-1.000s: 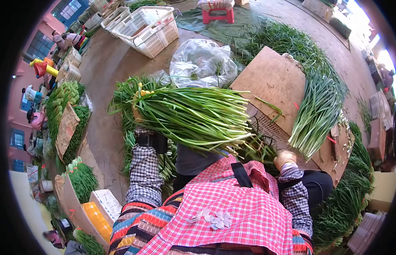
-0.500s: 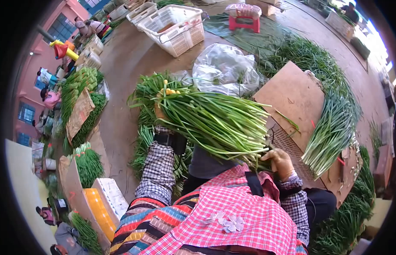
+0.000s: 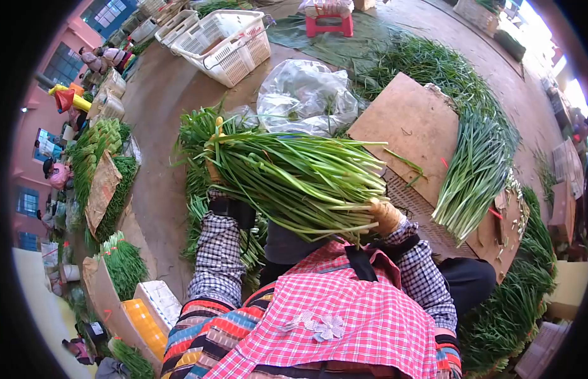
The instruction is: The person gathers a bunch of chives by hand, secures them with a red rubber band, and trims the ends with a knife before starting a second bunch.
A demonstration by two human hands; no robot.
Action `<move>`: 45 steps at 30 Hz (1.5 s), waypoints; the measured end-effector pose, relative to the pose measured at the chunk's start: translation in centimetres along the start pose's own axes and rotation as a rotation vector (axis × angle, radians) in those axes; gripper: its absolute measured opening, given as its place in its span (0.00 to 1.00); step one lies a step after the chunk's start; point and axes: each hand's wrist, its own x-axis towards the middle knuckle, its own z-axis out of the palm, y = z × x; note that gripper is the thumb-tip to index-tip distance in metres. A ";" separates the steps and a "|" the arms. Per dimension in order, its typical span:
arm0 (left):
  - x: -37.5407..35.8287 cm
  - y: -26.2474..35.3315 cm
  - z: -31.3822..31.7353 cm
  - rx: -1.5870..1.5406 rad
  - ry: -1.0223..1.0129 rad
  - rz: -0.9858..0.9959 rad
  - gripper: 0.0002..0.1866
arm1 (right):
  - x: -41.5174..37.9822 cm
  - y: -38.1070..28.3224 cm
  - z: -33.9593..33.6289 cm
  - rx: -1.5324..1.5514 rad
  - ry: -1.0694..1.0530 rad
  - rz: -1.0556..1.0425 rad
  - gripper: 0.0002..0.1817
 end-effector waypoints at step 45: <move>-1.0 0.0 0.4 -0.108 -0.146 0.094 0.17 | -5.7 1.5 -4.5 -1.036 0.408 0.184 0.33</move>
